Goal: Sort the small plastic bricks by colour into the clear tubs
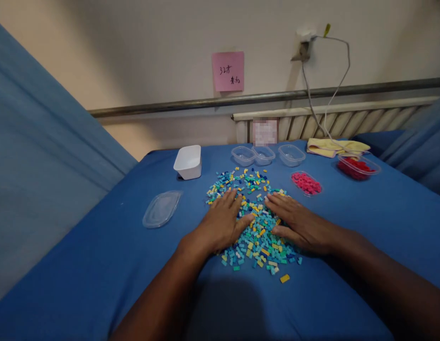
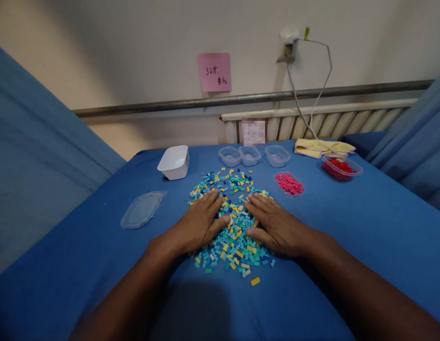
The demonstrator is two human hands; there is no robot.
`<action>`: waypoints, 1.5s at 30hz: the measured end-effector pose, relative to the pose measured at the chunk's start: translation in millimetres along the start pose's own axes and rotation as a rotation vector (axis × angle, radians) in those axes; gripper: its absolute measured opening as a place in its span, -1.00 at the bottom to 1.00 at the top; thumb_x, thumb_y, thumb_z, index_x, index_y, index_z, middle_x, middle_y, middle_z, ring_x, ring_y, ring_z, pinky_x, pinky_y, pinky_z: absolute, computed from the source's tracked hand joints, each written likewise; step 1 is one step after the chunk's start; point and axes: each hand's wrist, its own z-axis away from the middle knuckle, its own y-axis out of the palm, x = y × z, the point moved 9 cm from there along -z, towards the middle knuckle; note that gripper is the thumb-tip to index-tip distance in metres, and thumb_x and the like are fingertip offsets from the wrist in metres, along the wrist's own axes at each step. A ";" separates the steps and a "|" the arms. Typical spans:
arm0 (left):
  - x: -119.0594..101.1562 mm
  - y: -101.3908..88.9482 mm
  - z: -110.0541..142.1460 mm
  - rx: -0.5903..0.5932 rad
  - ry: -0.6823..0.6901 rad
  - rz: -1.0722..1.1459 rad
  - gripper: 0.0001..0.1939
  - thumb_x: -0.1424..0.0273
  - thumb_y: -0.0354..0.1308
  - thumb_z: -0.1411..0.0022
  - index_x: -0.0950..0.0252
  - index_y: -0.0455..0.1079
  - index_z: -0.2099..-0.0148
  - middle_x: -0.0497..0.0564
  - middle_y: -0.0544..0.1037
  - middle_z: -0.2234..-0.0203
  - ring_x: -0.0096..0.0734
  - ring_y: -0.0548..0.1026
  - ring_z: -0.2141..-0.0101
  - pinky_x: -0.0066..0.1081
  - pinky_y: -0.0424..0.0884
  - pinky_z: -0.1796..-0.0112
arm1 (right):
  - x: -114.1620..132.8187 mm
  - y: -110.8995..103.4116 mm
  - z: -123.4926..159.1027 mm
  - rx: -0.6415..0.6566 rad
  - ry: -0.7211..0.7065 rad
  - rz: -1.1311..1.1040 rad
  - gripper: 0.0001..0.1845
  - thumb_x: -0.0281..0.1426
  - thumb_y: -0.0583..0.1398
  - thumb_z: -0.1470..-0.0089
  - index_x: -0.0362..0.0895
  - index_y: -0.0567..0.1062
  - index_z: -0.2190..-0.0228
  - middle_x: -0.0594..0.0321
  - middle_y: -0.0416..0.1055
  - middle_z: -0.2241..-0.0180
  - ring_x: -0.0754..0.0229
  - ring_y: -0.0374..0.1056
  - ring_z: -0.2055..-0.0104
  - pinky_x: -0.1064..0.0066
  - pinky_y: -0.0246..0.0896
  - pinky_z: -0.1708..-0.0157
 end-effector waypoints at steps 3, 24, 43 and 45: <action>-23.1 10.8 5.9 0.020 0.068 -0.042 -0.05 -0.20 -0.30 -0.59 0.40 -0.05 -0.67 0.22 -0.15 -0.62 0.04 -0.21 -0.61 0.11 -0.18 -0.54 | 26.3 11.8 -4.0 0.089 -0.065 0.048 -0.14 0.15 0.00 -0.51 -0.03 0.11 -0.58 0.06 -0.10 -0.62 -0.18 -0.21 -0.66 -0.22 -0.20 -0.58; 60.2 -12.6 -24.5 -0.124 -0.176 0.036 -0.18 -0.07 -0.37 -0.64 0.32 -0.03 -0.67 0.21 -0.07 -0.62 0.03 -0.07 -0.60 0.13 -0.06 -0.52 | -28.5 21.8 -134.9 0.131 0.154 0.280 -0.08 0.17 -0.19 -0.50 -0.13 0.15 -0.57 -0.07 -0.13 -0.63 -0.31 -0.18 -0.65 -0.25 -0.22 -0.56; -8.2 6.4 -0.7 -0.002 0.130 0.029 -0.07 -0.18 -0.33 -0.60 0.43 -0.02 -0.66 0.26 -0.11 -0.62 0.02 -0.18 -0.61 0.09 -0.16 -0.54 | 58.3 23.7 -16.8 0.167 -0.043 0.066 -0.14 0.18 -0.02 -0.50 -0.02 0.18 -0.56 0.01 -0.09 -0.62 -0.20 -0.26 -0.67 -0.24 -0.29 -0.59; -31.8 10.2 8.2 0.035 0.204 0.037 -0.05 -0.19 -0.35 -0.59 0.44 -0.04 -0.66 0.27 -0.10 -0.61 0.01 -0.17 -0.61 0.09 -0.18 -0.54 | 54.0 20.2 4.7 0.152 -0.011 0.060 -0.17 0.15 0.00 -0.51 0.04 0.13 -0.58 0.08 -0.13 -0.63 -0.18 -0.26 -0.67 -0.24 -0.28 -0.59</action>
